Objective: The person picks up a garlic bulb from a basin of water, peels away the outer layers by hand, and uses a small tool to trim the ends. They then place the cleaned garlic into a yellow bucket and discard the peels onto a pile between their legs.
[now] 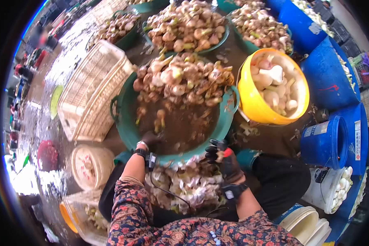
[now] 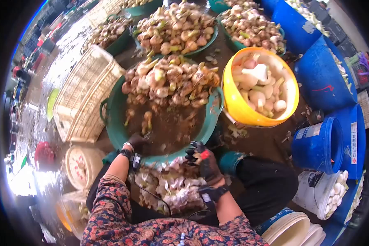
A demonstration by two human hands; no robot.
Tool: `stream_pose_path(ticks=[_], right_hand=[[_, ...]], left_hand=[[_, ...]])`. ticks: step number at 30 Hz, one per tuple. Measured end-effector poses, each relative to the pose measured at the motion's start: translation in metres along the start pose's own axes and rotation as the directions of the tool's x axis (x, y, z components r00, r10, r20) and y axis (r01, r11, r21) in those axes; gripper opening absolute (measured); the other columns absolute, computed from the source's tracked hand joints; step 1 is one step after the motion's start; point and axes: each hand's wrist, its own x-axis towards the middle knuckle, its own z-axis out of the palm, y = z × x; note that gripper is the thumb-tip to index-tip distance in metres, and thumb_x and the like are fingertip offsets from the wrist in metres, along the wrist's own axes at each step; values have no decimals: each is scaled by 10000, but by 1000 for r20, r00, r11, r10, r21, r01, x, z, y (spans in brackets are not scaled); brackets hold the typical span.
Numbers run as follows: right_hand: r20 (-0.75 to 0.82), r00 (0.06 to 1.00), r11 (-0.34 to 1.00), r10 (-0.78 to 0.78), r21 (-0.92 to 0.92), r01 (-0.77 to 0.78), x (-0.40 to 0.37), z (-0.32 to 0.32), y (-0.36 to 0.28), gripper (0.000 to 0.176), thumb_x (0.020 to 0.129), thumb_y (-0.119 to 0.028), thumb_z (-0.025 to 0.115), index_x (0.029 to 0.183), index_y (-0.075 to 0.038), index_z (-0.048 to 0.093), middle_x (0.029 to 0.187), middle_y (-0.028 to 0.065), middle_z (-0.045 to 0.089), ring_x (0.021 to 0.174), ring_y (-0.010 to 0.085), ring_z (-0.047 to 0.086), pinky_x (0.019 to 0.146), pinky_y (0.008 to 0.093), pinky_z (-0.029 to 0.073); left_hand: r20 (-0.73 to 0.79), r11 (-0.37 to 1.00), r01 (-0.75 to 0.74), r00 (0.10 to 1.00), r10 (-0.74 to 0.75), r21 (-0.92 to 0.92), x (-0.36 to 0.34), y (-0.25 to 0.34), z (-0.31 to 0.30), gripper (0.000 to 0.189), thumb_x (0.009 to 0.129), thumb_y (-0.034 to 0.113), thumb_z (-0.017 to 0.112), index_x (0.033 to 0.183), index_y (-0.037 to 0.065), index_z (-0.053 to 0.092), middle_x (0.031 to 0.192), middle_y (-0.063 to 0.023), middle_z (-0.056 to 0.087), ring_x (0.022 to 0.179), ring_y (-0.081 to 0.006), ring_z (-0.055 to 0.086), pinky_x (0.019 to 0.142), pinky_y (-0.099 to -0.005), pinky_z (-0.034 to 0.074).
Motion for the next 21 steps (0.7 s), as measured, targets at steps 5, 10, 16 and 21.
stream_pose_path(ticks=[5, 10, 16, 21], right_hand=[[-90, 971, 833, -222, -535, 141, 8, 23, 50, 269, 862, -231, 628, 1006, -5, 655, 905, 63, 660, 804, 73, 569, 739, 256, 465], [-200, 910, 859, -362, -452, 242, 3, 33, 50, 295, 833, -270, 667, 858, 24, 661, 744, 31, 652, 716, 71, 537, 659, 283, 452], [-39, 926, 795, -375, -527, 300, -21, 34, 29, 269, 869, -237, 612, 864, 28, 657, 730, 34, 647, 668, 81, 548, 608, 286, 455], [52, 995, 989, -89, -110, 94, -37, 31, 30, 289, 915, -237, 520, 991, 21, 627, 836, 10, 617, 709, 82, 553, 634, 248, 461]], left_hand=[[310, 809, -61, 905, 292, -584, -78, 62, 27, 284, 795, 178, 657, 1034, 31, 614, 1055, -88, 609, 968, -180, 573, 824, -312, 464], [283, 821, -226, 863, 418, -524, -146, 143, 36, 492, 804, 165, 675, 1206, -48, 486, 1114, -100, 578, 1012, -135, 530, 875, -274, 438], [44, 827, -486, 855, 517, -282, -181, 146, 54, 538, 753, 220, 734, 1181, -28, 523, 1028, -72, 617, 894, -119, 561, 808, -263, 466], [210, 837, -206, 912, 352, -507, -185, 134, 44, 436, 760, 233, 704, 1110, 5, 577, 779, -29, 605, 632, -99, 545, 566, -249, 449]])
